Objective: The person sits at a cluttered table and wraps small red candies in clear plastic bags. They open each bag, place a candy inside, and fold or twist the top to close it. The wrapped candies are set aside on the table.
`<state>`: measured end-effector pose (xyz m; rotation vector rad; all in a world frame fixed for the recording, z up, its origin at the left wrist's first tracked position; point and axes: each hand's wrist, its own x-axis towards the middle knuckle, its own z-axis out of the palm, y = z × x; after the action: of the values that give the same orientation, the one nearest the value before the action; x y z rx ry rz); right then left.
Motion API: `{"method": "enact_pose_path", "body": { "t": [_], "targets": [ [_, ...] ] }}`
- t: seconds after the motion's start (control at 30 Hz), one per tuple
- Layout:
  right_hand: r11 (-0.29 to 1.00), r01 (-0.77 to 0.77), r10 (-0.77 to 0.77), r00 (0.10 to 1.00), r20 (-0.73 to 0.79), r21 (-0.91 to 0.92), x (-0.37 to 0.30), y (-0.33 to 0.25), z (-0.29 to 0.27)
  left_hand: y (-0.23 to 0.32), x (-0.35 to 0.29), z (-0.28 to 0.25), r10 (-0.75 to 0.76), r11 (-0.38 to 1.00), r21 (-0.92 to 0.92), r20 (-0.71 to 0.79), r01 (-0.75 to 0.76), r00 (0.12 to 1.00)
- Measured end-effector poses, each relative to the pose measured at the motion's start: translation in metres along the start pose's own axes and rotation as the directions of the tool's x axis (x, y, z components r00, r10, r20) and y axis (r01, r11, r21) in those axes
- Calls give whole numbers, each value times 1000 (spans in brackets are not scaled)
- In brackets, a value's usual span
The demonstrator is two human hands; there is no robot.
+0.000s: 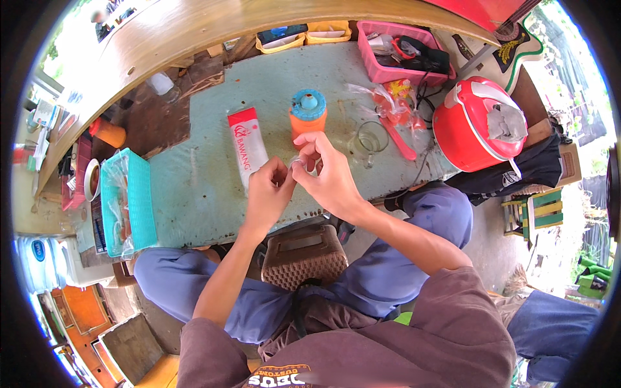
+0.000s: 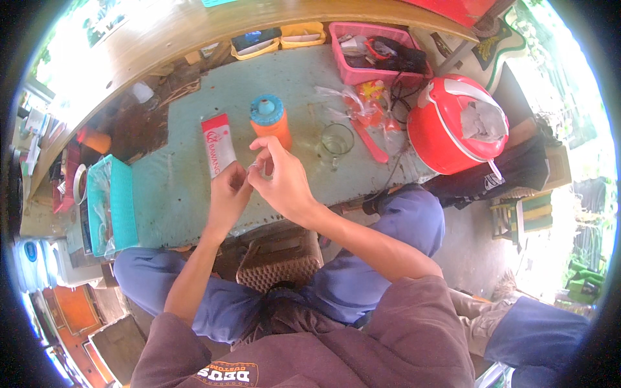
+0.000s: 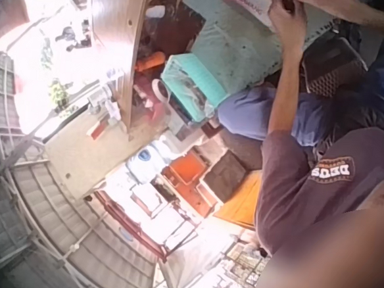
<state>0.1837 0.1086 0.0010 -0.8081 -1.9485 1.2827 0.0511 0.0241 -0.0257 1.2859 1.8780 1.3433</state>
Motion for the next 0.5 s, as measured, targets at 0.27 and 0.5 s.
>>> {"method": "enact_pose_path", "body": {
  "t": [0.27, 0.5],
  "targets": [
    [962, 93, -91, 996, 19, -256, 1, 6, -1, 4, -5, 1, 13, 1000, -9, -74, -14, 997],
    [930, 150, -131, 988, 81, -335, 7, 3, -8, 4, -6, 4, 95, 975, 211, -100, -72, 990]
  ]
}}
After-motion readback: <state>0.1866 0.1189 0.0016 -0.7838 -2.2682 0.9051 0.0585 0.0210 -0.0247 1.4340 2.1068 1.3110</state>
